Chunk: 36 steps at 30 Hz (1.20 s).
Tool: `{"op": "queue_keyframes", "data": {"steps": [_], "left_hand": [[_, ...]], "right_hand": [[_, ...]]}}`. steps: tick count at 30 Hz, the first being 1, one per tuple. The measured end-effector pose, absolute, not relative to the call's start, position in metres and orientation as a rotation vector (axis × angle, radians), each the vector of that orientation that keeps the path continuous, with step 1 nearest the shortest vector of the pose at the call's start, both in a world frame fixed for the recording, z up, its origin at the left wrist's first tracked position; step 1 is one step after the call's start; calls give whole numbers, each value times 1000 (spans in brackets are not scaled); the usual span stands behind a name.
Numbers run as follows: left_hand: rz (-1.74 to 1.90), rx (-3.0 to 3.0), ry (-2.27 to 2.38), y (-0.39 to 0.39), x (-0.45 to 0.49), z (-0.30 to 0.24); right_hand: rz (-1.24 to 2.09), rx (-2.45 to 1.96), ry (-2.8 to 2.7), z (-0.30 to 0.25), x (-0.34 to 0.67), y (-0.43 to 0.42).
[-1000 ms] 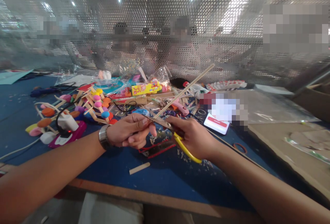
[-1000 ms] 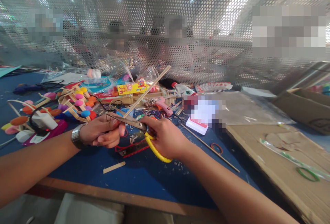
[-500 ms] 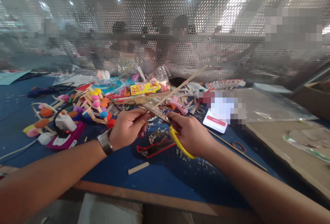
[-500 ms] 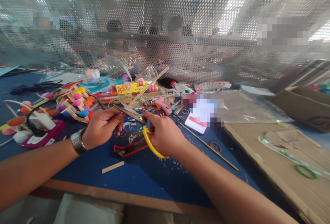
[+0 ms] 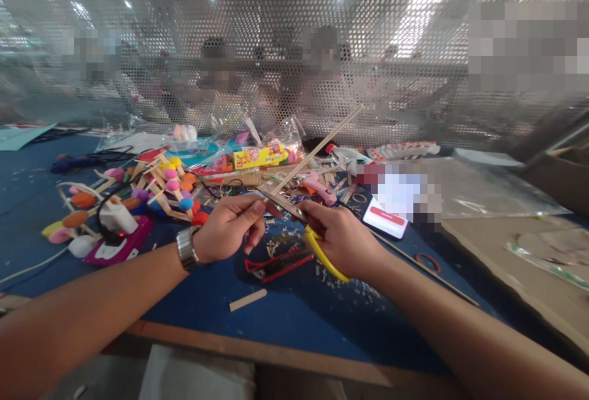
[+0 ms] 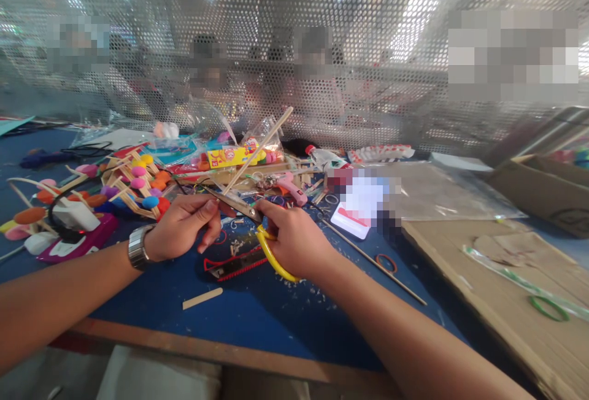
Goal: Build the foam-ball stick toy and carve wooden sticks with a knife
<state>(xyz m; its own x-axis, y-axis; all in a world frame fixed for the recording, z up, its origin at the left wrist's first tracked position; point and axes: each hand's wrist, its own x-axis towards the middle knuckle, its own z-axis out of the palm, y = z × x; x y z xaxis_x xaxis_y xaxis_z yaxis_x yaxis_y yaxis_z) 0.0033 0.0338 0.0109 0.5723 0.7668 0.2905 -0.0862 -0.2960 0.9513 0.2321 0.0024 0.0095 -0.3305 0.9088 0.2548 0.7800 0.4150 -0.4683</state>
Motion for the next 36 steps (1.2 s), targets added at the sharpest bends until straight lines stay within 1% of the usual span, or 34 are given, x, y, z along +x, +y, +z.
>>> {"op": "queue_keyframes", "data": {"steps": [13, 21, 26, 29, 34, 36], "left_hand": [[873, 1610, 527, 37, 2, 8], [974, 1500, 427, 40, 5, 5], [1011, 1522, 465, 43, 4, 6], [1000, 1571, 509, 42, 4, 6], [984, 1677, 605, 38, 4, 7], [953, 1709, 620, 37, 4, 9]], "right_hand": [[401, -1410, -2210, 10, 233, 3], [386, -1396, -2195, 8, 234, 6], [398, -1347, -2139, 6, 236, 7], [476, -1320, -2082, 8, 235, 6], [784, -1296, -2014, 10, 234, 4], [859, -1282, -2010, 11, 234, 3]]}}
